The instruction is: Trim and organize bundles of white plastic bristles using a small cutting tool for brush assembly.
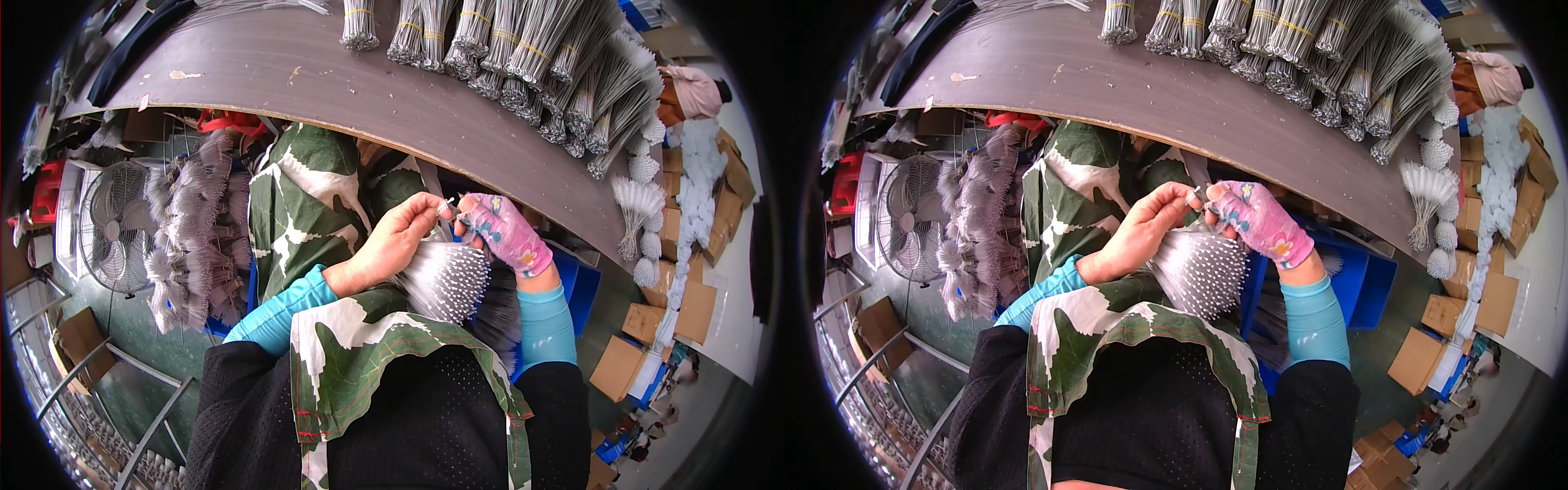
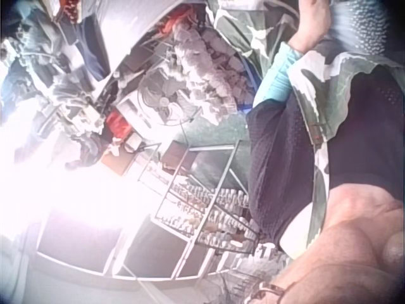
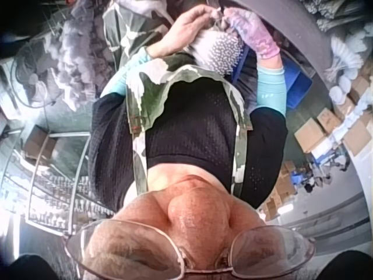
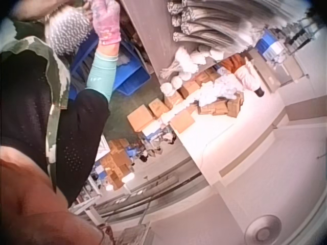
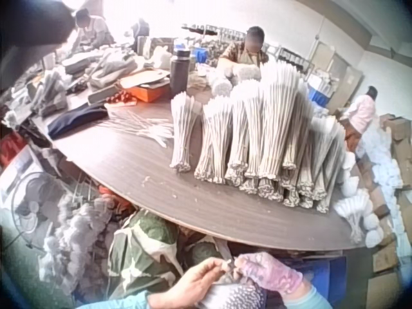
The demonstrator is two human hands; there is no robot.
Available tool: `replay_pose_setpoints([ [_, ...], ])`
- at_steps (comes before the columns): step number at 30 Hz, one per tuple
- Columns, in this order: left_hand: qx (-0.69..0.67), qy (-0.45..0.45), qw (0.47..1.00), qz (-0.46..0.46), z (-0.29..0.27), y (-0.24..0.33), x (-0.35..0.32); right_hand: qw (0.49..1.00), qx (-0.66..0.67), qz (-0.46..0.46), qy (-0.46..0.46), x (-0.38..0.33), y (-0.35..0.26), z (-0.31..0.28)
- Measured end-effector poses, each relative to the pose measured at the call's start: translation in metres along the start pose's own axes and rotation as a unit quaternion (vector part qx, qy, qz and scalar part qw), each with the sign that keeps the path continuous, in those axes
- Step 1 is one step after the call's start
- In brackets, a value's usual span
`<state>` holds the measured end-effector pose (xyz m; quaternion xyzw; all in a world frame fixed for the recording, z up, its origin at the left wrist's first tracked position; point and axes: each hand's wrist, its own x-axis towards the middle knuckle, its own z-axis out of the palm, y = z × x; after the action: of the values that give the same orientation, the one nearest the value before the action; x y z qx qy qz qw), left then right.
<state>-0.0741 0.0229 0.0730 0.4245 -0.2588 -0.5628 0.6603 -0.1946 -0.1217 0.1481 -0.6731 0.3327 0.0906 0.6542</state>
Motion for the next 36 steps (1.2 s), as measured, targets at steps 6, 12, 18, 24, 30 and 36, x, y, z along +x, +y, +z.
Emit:
replay_pose_setpoints([
  [6,-0.039,-0.031,0.999,-0.001,0.008,0.008,-0.002,0.965,-0.102,-0.149,0.191,-0.017,0.022,0.021],
  [12,-0.085,-0.02,0.996,-0.014,0.008,0.007,0.001,0.912,-0.216,-0.289,0.194,-0.017,0.028,0.009],
  [18,-0.059,-0.037,0.998,0.01,0.0,0.002,-0.001,0.977,0.124,-0.045,0.166,-0.015,0.04,-0.006],
  [24,0.087,-0.002,0.99,0.107,-0.001,-0.001,0.005,0.975,0.178,-0.011,0.131,-0.02,0.117,0.006],
  [30,0.068,-0.031,0.997,0.023,-0.008,-0.008,0.006,0.932,0.274,-0.114,0.209,-0.021,0.074,0.015],
  [36,0.063,-0.045,0.997,-0.028,-0.017,-0.01,0.003,0.957,0.143,-0.18,0.179,-0.01,0.044,0.026],
])
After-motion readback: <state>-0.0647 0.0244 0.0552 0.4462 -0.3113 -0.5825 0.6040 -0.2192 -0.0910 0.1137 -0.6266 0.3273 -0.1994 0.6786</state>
